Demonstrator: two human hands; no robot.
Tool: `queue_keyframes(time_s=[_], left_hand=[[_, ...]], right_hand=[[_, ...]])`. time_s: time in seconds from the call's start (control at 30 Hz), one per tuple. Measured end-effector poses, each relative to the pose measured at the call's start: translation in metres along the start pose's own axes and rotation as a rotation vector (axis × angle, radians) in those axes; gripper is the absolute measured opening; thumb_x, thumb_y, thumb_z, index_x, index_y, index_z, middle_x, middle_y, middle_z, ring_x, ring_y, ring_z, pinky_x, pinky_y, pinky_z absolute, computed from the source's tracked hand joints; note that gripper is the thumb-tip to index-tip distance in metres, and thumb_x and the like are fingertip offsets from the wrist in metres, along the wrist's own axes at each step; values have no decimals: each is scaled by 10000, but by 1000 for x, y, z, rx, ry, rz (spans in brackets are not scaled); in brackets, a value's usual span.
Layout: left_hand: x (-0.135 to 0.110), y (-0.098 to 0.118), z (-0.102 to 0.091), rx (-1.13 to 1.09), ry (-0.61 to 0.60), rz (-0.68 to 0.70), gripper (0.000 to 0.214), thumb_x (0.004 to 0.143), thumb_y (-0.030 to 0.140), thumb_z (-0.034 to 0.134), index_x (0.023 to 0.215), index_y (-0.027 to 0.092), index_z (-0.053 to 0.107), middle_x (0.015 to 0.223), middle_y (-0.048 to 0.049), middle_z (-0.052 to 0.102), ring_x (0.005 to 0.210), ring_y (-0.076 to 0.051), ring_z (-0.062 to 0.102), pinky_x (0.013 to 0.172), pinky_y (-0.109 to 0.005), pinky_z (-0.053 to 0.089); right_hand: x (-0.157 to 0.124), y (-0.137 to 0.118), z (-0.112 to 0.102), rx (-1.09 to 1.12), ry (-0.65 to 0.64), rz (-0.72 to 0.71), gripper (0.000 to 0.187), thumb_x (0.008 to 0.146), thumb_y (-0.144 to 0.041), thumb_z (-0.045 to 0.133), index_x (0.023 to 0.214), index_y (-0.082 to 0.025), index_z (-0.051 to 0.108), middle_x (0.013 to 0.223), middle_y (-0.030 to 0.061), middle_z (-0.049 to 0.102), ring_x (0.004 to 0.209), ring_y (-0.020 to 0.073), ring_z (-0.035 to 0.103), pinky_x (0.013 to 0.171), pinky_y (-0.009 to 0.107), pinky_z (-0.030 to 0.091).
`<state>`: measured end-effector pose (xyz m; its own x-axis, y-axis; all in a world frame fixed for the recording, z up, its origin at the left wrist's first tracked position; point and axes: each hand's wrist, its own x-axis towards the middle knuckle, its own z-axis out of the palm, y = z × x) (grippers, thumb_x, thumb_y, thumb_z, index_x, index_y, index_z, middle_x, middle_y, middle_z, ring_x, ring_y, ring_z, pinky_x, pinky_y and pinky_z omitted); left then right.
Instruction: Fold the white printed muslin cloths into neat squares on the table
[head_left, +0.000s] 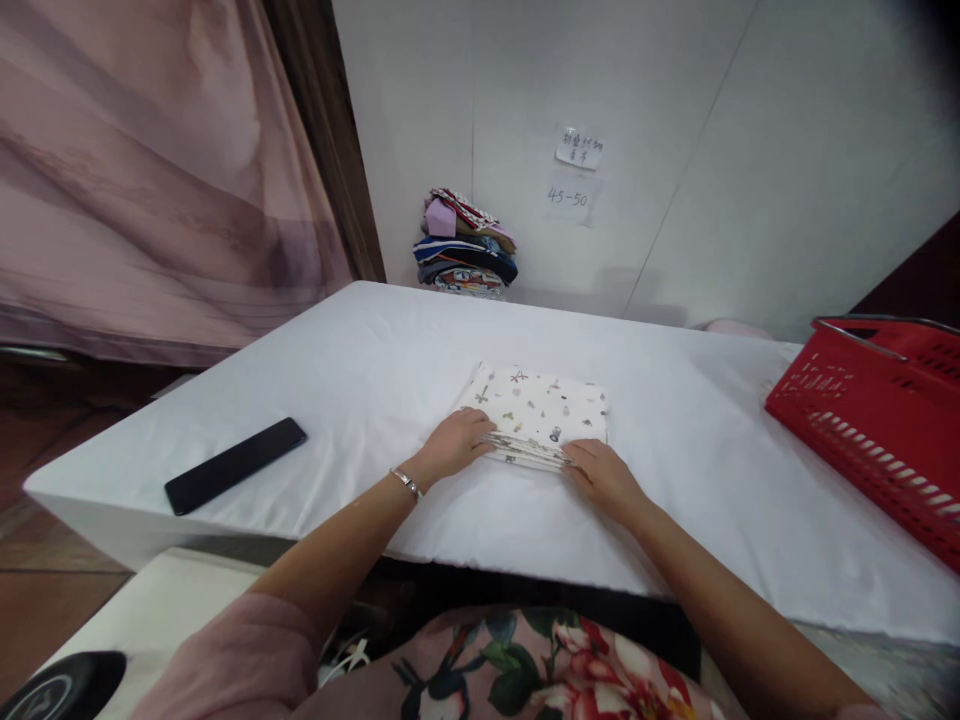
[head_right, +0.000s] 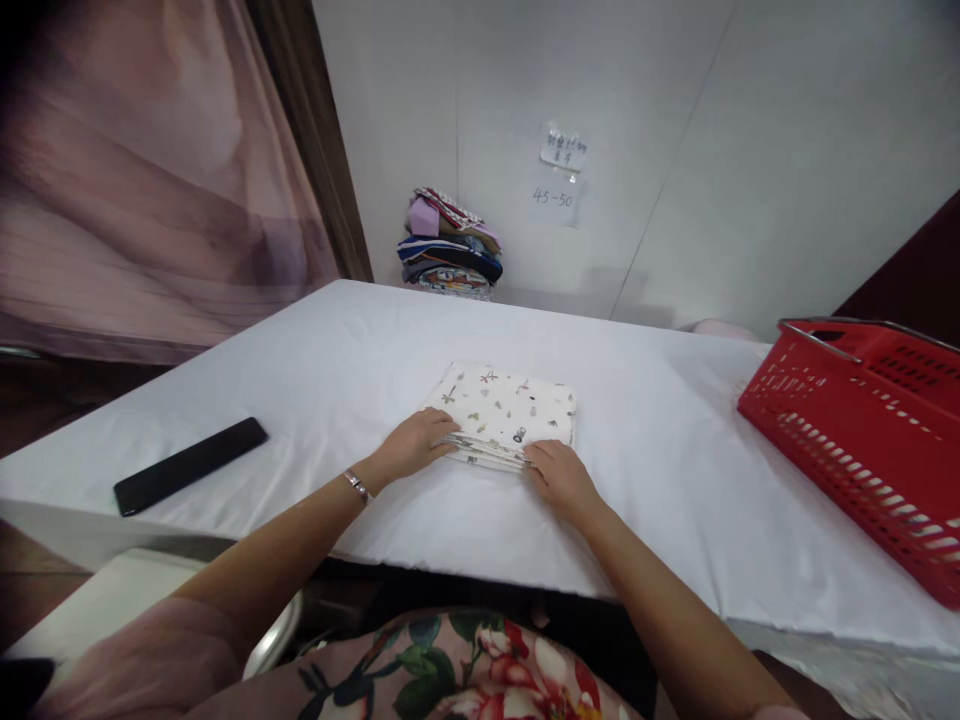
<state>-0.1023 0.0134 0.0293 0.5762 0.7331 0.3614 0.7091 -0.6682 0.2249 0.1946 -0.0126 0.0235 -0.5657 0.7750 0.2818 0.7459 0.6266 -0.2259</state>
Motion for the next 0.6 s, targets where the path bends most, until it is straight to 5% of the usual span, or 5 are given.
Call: queue_keyframes(time_s=[0.33,0.6], left_hand=[[8,4,-3,104,-74,14,183,861,264,511,1020,204,579,947,-62,591,912,-205,530,797,-343,420],[12,16,0,234,-115,41,367,814,54,411,1134,204,510,1017,-72,594,934,-206,532,764,-336,400]], right_hand=[[7,0,-10,87,-74,117,288,919,-272,378,1118,-229,582,1096,42,619,1031,186,534,855,320,450],[5,0,-5,-42,-81,56,301,911,-252,391,1157,-202,556,1113,66,606,1036,200,525,852,332,444]])
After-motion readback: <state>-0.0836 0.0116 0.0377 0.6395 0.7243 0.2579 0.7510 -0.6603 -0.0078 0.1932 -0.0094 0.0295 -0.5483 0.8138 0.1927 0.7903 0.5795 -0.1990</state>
